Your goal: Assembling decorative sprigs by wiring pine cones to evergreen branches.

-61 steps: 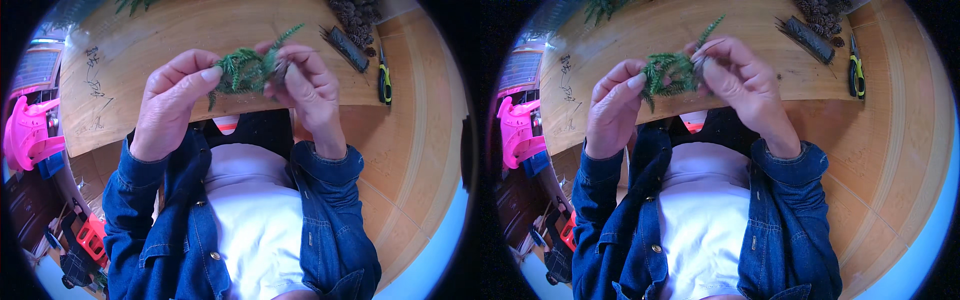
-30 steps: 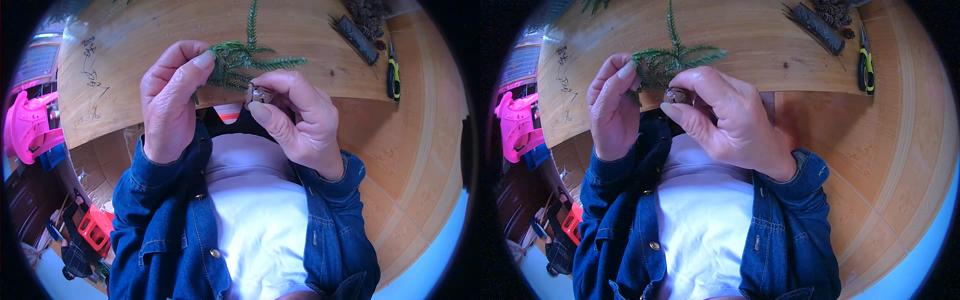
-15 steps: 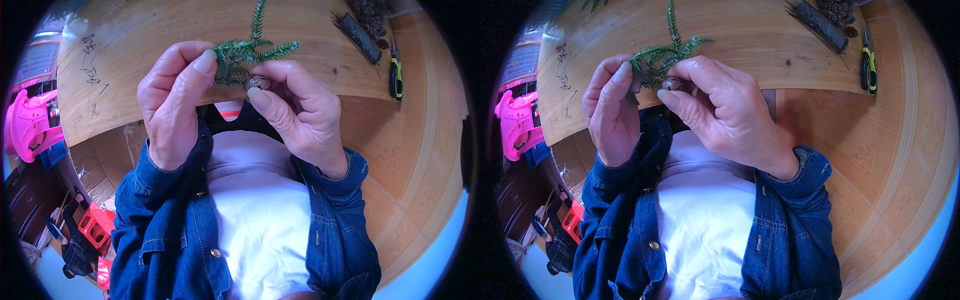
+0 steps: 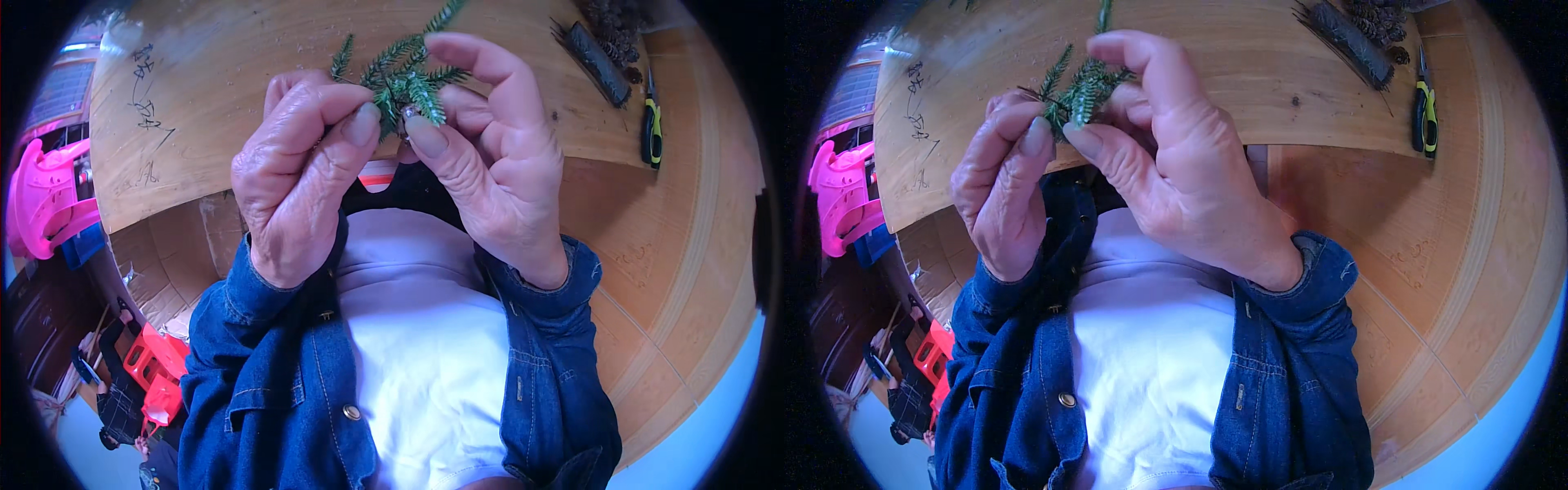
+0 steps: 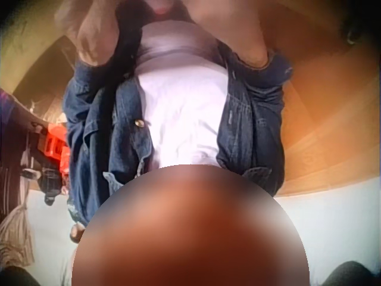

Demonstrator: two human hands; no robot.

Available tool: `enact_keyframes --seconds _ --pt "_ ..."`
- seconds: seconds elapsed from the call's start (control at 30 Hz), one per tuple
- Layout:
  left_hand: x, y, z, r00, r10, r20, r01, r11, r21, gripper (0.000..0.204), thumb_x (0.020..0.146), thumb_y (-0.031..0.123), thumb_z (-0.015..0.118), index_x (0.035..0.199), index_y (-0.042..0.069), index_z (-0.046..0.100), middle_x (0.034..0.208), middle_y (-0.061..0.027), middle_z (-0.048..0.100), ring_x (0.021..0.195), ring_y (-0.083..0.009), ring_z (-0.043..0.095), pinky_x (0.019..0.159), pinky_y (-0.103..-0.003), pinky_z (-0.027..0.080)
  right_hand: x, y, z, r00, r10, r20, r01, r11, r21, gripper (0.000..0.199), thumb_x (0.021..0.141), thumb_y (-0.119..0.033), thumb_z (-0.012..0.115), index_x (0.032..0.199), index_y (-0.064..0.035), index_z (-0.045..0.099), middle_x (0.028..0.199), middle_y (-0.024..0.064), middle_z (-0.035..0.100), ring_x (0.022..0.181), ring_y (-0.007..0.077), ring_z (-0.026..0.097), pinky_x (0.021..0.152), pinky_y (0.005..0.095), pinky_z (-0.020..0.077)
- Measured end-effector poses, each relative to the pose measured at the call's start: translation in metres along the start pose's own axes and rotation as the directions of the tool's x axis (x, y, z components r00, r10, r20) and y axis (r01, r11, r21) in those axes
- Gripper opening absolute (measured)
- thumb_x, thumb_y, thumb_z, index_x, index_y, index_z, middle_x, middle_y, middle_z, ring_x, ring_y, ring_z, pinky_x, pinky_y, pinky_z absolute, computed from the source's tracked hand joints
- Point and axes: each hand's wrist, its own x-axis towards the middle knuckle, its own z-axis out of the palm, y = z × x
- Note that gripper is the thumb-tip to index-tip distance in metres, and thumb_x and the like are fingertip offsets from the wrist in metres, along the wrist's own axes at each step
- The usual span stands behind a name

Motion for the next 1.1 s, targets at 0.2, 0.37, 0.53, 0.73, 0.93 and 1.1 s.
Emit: enact_keyframes --seconds 0.2,0.37,0.53,0.73,0.93,1.1 --pt "0.004 -0.004 -0.005 0.984 0.164 0.074 -0.176 0.963 0.204 0.009 0.082 0.005 0.06 0.088 -0.002 0.061 0.075 -0.009 0.056 0.077 -0.0237 0.049 0.077 -0.032 0.038 0.0 -0.001 -0.006 0.995 0.019 0.101 0.001 0.982 -0.191 0.032 0.092 -0.01 0.057 0.118 0.0048 0.047 0.099 0.0072 0.06 0.09 0.0102 0.058 0.077 0.0233 0.0504" --pt "0.005 0.002 -0.003 0.976 0.211 0.053 -0.217 0.929 0.299 0.009 0.082 0.006 0.06 0.087 -0.001 0.061 0.077 -0.0101 0.057 0.076 -0.0248 0.051 0.077 -0.033 0.039 -0.003 0.004 -0.005 0.993 -0.068 0.092 0.086 0.975 -0.204 0.032 0.091 -0.01 0.058 0.119 0.0035 0.048 0.099 0.0064 0.06 0.089 0.0089 0.057 0.076 0.021 0.0483" --pt "0.002 0.013 -0.003 0.995 0.069 0.077 -0.086 0.964 0.251 0.011 0.084 0.005 0.06 0.091 -0.003 0.06 0.087 -0.0101 0.057 0.084 -0.0215 0.051 0.079 -0.03 0.039 -0.006 0.007 -0.005 0.986 -0.153 0.069 0.168 0.929 -0.33 0.031 0.091 -0.01 0.059 0.117 0.0029 0.05 0.098 0.006 0.061 0.086 0.0083 0.058 0.075 0.0199 0.047" --pt "-0.003 0.018 0.004 0.982 -0.182 0.055 0.176 0.979 0.105 0.013 0.088 0.001 0.057 0.098 -0.007 0.057 0.101 -0.0086 0.053 0.093 -0.0129 0.049 0.084 -0.022 0.037 -0.007 0.007 -0.006 0.964 -0.255 0.077 0.261 0.848 -0.461 0.029 0.089 -0.009 0.061 0.114 0.0026 0.053 0.096 0.0074 0.063 0.081 0.0094 0.059 0.072 0.021 0.0481" --pt "-0.003 0.013 0.009 0.994 -0.096 0.043 0.091 0.99 0.108 0.011 0.087 0.0 0.057 0.096 -0.007 0.058 0.099 -0.0083 0.053 0.091 -0.0122 0.049 0.082 -0.022 0.038 -0.008 0.005 -0.008 0.944 -0.312 0.107 0.316 0.764 -0.563 0.029 0.088 -0.008 0.062 0.114 0.0015 0.053 0.095 0.0095 0.063 0.08 0.0111 0.061 0.071 0.0219 0.0491" --pt "-0.004 0.012 0.014 0.997 -0.082 0.001 0.082 0.995 0.059 0.01 0.087 0.0 0.058 0.094 -0.007 0.058 0.097 -0.0074 0.053 0.088 -0.0121 0.049 0.08 -0.022 0.038 -0.01 0.005 -0.005 0.937 -0.338 0.084 0.321 0.743 -0.587 0.029 0.088 -0.007 0.062 0.114 0.0012 0.054 0.095 0.0105 0.064 0.081 0.0128 0.062 0.071 0.0236 0.0502"
